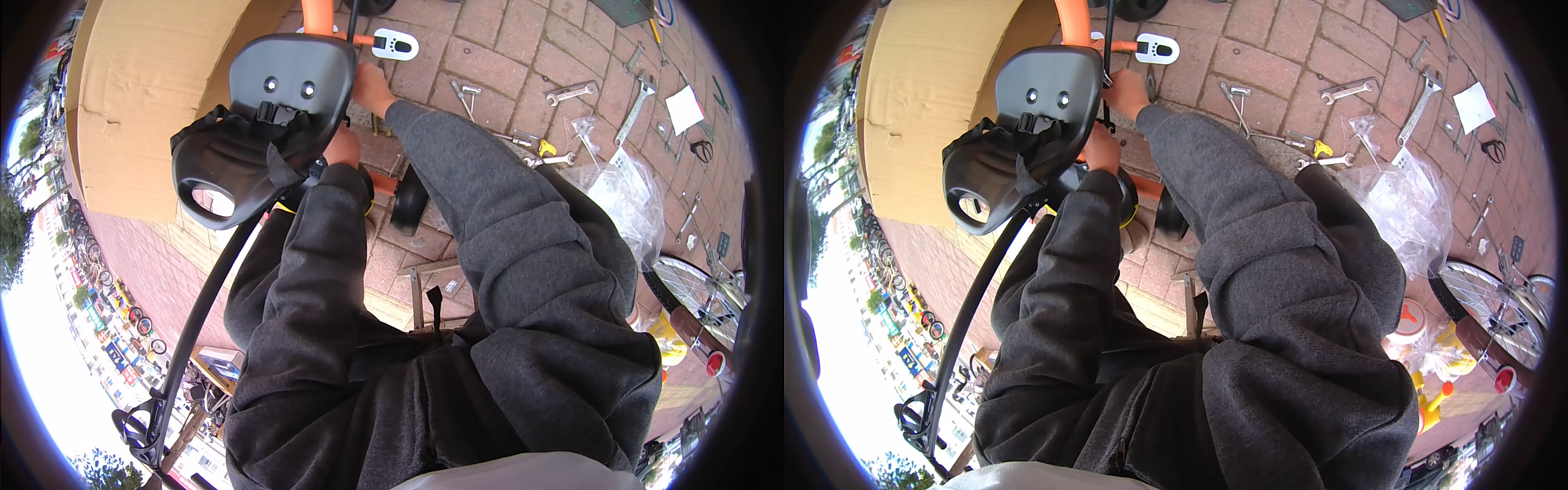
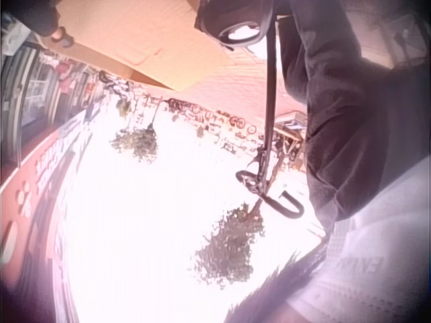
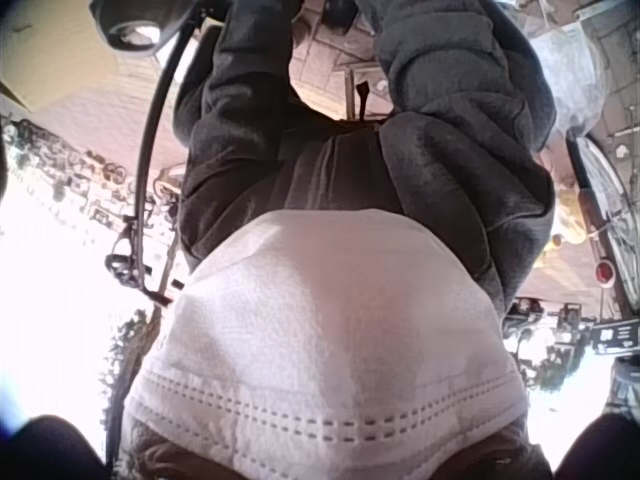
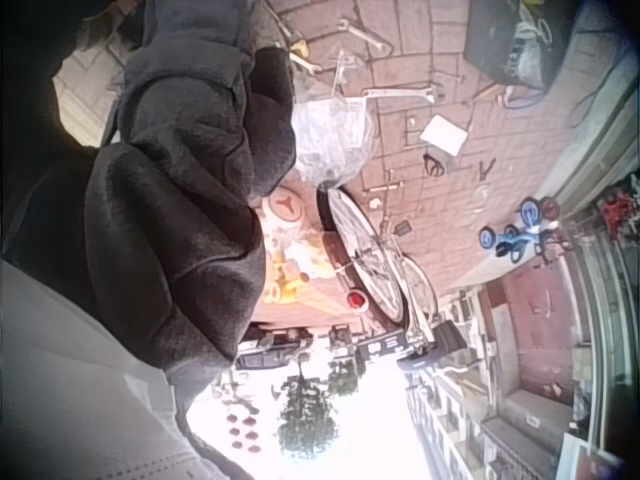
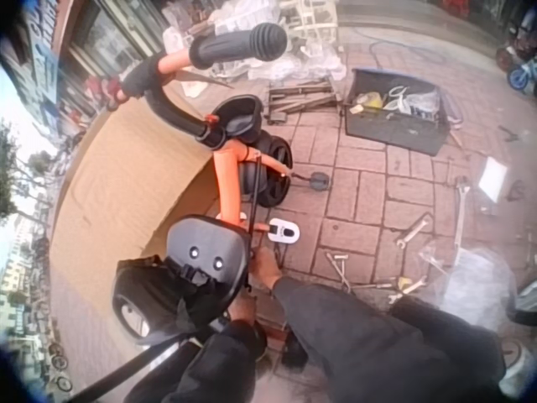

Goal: The person assembles a child's tricycle by attaching the handlebar to the frame. They use a wrench to tighten bolts and nuts, securing the handlebar in place.

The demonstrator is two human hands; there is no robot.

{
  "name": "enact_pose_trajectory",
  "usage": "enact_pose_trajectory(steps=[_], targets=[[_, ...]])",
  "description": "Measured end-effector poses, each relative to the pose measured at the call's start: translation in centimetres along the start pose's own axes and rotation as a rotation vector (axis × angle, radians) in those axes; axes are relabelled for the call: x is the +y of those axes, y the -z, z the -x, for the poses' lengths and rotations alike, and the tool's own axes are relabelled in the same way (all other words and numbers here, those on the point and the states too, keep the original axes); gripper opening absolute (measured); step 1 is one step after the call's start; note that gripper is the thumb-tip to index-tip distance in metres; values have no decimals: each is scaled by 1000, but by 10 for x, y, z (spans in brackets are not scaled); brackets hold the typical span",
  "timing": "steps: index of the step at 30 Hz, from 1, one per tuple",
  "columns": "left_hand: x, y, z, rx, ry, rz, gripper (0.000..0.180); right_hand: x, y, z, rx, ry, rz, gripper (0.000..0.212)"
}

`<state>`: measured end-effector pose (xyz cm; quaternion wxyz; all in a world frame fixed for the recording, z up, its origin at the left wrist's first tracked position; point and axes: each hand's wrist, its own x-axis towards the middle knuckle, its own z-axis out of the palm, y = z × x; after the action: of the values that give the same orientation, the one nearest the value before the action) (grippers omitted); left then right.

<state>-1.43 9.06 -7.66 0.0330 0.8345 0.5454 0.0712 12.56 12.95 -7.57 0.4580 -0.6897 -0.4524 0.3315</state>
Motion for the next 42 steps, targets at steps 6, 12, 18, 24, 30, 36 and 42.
enact_pose_trajectory(steps=[6, 12, 18, 24, 30, 36, 42], targets=[[-10, -8, -1, 19, -89, -20, 14, 3, -3, -1, -17, 25, 40, 27], [-7, -9, 0, -6, -59, -33, 13, 2, 3, 2, -18, -5, 27, 28], [1, -4, -3, -14, 18, -43, 25, -3, 12, 9, -60, -188, 70, 35], [34, 52, 27, 157, 91, 240, 27, -1, 57, 29, 61, -394, -15, 38], [117, 146, 82, 66, 391, 1405, 31, -59, 122, 89, 197, -660, -803, 12], [104, 214, 146, 5, 253, 1714, 25, -155, 175, 205, 161, -467, -864, 8], [56, 202, 170, 16, 410, 1835, 20, -214, 196, 264, 218, -421, -736, 20]])
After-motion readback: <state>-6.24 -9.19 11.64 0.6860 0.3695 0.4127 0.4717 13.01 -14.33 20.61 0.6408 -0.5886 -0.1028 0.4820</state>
